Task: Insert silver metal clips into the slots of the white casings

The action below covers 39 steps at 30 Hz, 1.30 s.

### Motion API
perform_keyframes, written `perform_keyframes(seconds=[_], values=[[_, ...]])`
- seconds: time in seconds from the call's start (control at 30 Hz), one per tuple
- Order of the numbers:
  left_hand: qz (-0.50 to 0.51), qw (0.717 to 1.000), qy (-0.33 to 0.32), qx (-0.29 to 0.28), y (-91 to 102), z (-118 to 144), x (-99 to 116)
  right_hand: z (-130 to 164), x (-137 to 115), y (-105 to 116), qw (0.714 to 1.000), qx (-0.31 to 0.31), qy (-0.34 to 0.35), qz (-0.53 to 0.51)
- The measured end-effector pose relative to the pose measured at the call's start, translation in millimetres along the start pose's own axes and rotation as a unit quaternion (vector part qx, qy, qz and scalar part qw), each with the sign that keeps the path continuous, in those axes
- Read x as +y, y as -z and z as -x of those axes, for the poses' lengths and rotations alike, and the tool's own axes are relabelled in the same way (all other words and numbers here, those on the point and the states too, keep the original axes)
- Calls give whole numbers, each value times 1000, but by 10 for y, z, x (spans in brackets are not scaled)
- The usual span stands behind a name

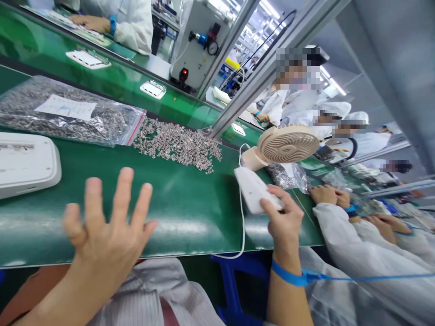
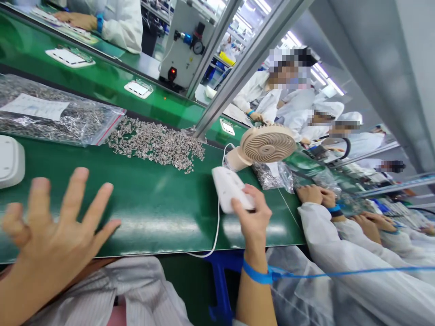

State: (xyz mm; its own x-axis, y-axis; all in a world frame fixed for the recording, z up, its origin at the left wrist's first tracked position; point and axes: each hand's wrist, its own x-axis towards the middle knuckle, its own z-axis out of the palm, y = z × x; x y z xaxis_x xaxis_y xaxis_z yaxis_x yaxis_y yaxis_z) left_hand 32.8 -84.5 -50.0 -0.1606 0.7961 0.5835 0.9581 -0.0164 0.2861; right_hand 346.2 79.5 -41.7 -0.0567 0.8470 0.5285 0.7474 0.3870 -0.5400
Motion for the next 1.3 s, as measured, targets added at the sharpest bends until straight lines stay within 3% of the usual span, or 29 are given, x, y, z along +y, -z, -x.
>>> perform_keyframes(seconds=[0.03, 0.13, 0.2, 0.27, 0.33, 0.4, 0.47, 0.57, 0.7, 0.8, 0.9, 1.1, 1.3], values=[[-21, 1000, -9, -6, -34, 32, 66, 106, -194, -27, 995, -56, 59, -51], [-46, 996, -67, -29, -108, 110, 213, 319, -745, -145, 942, -228, 199, -147], [-42, 995, -91, -15, -120, 130, 228, 291, -956, -234, 903, -320, 223, -180], [-59, 994, -85, 23, -110, 124, 196, 118, -977, -348, 888, -366, 179, -214], [-82, 993, -69, 56, -98, 107, 162, -148, -839, -516, 915, -325, 74, -226], [-93, 993, -55, 57, -99, 98, 154, -432, -626, -737, 958, -212, -51, -185], [-90, 994, -51, 38, -116, 107, 170, -669, -427, -971, 969, -173, -83, -156], [-78, 995, -57, 21, -152, 137, 182, -876, -269, -1242, 974, -165, -76, -138], [-63, 993, -95, -17, -178, 157, 125, -945, -275, -1369, 977, -176, -43, -117], [-105, 982, -153, -41, -194, 180, 102, -931, -306, -1371, 980, -168, -23, -105], [-154, 968, -200, -4, -201, 259, 141, -892, -307, -1350, 985, -137, -15, -102], [51, 978, -199, -27, -124, 288, 212, -819, -346, -1290, 989, -105, -1, -105], [-44, 983, -175, -14, -183, 27, 267, -747, -505, -1236, 982, -138, 30, -129]])
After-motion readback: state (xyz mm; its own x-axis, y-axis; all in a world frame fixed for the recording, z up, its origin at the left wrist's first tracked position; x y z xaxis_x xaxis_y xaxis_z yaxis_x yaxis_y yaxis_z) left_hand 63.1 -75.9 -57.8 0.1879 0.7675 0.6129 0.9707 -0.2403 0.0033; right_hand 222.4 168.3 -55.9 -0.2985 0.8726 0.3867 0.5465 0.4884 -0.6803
